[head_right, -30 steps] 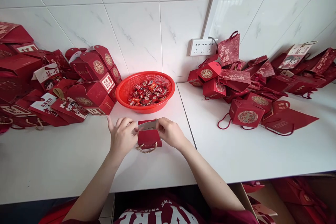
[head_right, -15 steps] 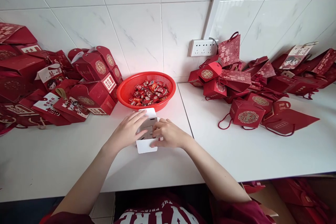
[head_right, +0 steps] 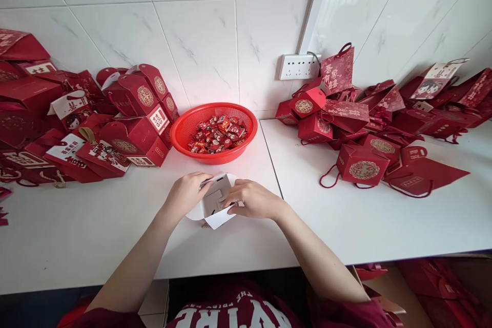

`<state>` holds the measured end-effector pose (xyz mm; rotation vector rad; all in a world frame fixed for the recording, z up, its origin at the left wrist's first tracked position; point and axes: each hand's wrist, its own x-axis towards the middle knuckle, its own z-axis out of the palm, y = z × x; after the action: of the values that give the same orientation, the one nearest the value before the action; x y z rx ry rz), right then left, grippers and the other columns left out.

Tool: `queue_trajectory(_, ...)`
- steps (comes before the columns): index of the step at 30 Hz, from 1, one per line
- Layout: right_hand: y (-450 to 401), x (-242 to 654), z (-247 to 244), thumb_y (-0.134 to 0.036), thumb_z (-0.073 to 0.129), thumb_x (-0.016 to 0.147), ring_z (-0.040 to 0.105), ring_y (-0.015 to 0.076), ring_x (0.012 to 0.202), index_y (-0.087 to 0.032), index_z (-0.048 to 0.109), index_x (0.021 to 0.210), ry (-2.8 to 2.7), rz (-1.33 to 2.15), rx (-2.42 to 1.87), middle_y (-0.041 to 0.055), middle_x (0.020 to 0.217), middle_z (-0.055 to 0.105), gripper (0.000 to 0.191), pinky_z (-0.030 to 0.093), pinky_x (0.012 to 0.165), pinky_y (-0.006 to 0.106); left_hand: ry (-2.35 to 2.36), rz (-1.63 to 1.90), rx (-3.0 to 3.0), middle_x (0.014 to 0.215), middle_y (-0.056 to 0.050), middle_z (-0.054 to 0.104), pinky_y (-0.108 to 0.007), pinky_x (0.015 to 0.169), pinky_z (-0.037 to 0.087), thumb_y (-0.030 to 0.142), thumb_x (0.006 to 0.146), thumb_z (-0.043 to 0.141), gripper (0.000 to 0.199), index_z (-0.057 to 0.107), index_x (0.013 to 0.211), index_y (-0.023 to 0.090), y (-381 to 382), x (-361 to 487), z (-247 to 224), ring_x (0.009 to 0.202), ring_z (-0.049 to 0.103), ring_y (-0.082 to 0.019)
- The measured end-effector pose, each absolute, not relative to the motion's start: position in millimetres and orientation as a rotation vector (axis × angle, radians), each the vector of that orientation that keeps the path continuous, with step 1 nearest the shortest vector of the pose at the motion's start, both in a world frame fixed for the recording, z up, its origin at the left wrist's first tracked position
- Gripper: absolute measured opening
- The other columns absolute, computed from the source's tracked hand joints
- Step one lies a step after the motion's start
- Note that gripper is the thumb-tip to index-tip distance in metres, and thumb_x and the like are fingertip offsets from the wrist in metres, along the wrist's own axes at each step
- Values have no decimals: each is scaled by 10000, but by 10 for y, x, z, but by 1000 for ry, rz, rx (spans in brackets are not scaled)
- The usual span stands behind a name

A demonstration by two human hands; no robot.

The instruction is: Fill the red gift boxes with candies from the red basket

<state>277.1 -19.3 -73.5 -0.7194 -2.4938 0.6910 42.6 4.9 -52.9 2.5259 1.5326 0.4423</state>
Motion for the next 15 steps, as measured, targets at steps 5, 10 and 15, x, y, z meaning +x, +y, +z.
queue_trajectory(5, -225, 2739, -803, -172, 668, 893, 580, 198, 853, -231, 739, 955, -2442, 650, -726, 27, 886, 730, 111, 474, 793, 334, 1484, 433, 2363, 847, -35, 753, -263, 639, 390, 300, 965, 463, 282, 733, 924, 225, 113, 409, -591, 706, 645, -172)
queue_trajectory(10, -210, 2728, -874, -135, 609, 918, 594, 196, 814, -219, 725, 921, -2394, 579, -702, 40, 852, 719, 142, 481, 794, 349, 1511, 428, 2388, 706, -45, 699, -261, 598, 333, 324, 950, 457, 312, 716, 823, 204, 150, 378, -584, 618, 584, -163)
queue_trajectory(15, -199, 2793, -881, -170, 563, 950, 594, 234, 965, -232, 701, 1056, -2378, 467, -859, 76, 1048, 710, 184, 501, 848, 392, 1721, 419, 2443, 588, -32, 611, -272, 558, 285, 312, 934, 437, 319, 638, 711, 204, 94, 364, -585, 539, 533, -166)
